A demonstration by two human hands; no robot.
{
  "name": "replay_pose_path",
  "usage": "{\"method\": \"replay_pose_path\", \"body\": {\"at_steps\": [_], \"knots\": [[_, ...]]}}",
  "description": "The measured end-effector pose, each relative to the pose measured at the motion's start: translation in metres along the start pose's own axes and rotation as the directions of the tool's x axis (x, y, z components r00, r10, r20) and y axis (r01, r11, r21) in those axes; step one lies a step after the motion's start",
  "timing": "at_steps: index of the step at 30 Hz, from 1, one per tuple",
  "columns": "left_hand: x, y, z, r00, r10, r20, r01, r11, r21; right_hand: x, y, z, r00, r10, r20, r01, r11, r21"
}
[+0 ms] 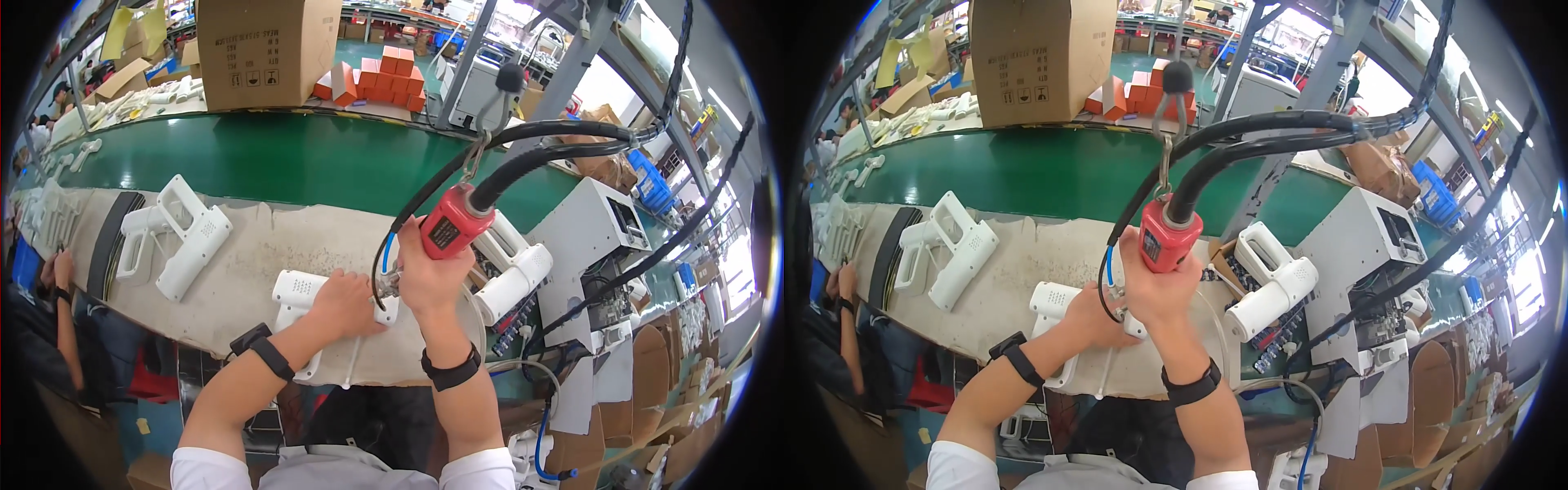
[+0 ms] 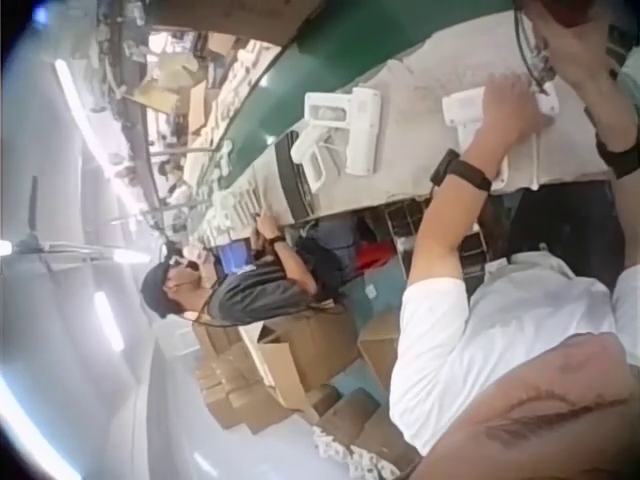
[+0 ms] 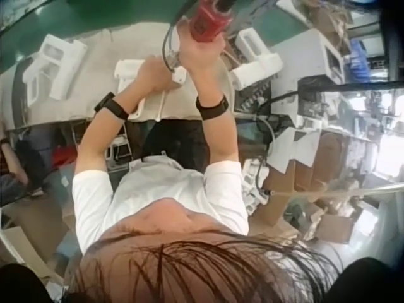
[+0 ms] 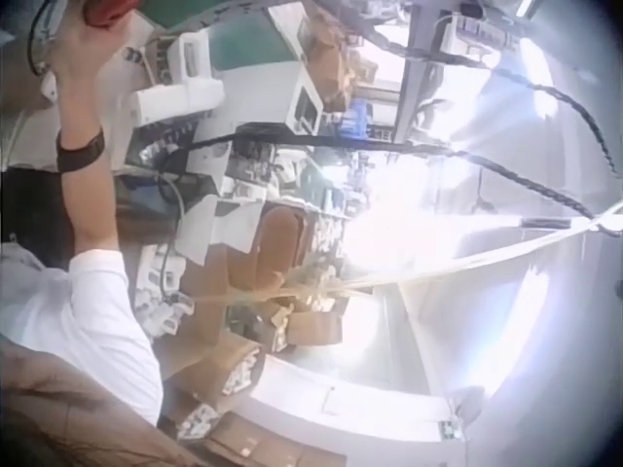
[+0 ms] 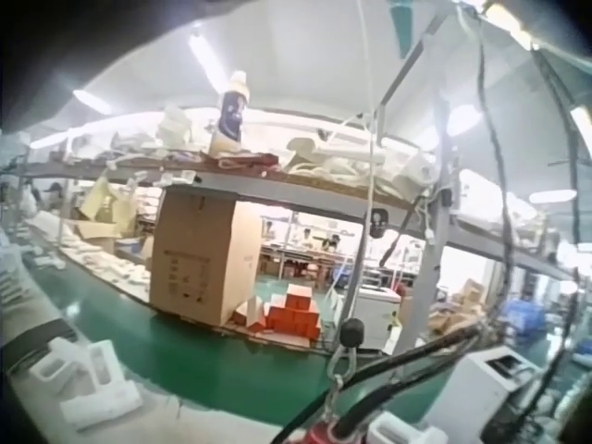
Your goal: The person picks up a white plastic housing, positions it under a pneumatic screwdriver to drive a screw, and then places the finished piece into a cardboard box before repeating the process.
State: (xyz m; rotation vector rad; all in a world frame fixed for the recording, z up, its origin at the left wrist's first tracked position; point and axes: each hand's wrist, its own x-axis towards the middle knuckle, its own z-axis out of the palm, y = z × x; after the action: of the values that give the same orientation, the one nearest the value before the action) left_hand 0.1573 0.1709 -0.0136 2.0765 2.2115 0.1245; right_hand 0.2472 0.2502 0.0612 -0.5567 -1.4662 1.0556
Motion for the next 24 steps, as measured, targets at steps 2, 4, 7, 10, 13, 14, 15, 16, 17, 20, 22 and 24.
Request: {"method": "replay_pose_path", "body": {"at_steps": [2, 4, 7, 10, 13, 14, 15, 16, 17, 20, 22, 24], "knots": [[0.006, -0.005, 0.013, 1.0, -0.006, -0.002, 0.006, 1.0, -0.02, 0.001, -0.002, -0.001, 1.0, -0.02, 0.004, 0.02, 0.999, 0.036], [0.007, -0.003, 0.011, 1.0, -0.013, 0.002, 0.013, 0.999, -0.045, 0.002, -0.019, -0.008, 0.994, -0.067, -0.081, 0.072, 0.995, 0.063], [0.006, 0.0, -0.003, 0.997, -0.037, 0.069, 0.04, 0.998, -0.052, -0.001, -0.072, -0.02, 0.997, -0.046, -0.057, 0.05, 0.996, 0.077], [0.005, -0.003, -0.001, 0.999, -0.026, 0.041, 0.029, 0.996, -0.084, -0.007, -0.073, -0.018, 0.995, -0.098, -0.016, 0.099, 0.986, 0.134], [0.007, -0.004, 0.005, 0.997, -0.045, 0.056, 0.048, 0.997, -0.058, -0.013, -0.061, -0.016, 0.996, -0.086, -0.001, 0.085, 0.986, 0.147], [0.007, -0.003, 0.005, 0.998, -0.044, 0.053, 0.047, 0.997, -0.058, -0.014, -0.056, -0.016, 0.999, -0.046, 0.0, 0.045, 0.992, 0.118], [0.007, -0.001, 0.003, 0.998, -0.036, 0.044, 0.038, 0.997, -0.063, -0.014, -0.053, -0.018, 1.0, -0.013, 0.007, 0.012, 0.994, 0.111], [0.006, -0.001, 0.003, 0.999, -0.03, 0.037, 0.033, 0.997, -0.067, -0.015, -0.044, -0.017, 1.0, -0.013, 0.007, 0.012, 0.994, 0.112], [0.008, -0.003, 0.009, 0.999, -0.032, 0.037, 0.034, 0.997, -0.065, -0.018, -0.033, -0.014, 1.0, 0.028, 0.004, -0.028, 0.999, 0.047], [0.009, -0.016, 0.026, 0.999, 0.029, -0.017, -0.03, 0.996, -0.086, -0.023, -0.033, -0.004, 0.993, 0.105, 0.045, -0.107, 0.994, 0.037], [0.0, -0.02, 0.019, 0.975, 0.126, -0.183, -0.138, 0.989, -0.05, -0.024, -0.043, -0.002, 0.983, 0.154, 0.096, -0.165, 0.979, 0.121], [-0.009, -0.042, -0.002, 0.99, 0.077, -0.118, -0.086, 0.993, -0.079, -0.023, -0.019, -0.009, 0.995, 0.038, 0.096, -0.042, 0.998, 0.036]]}}
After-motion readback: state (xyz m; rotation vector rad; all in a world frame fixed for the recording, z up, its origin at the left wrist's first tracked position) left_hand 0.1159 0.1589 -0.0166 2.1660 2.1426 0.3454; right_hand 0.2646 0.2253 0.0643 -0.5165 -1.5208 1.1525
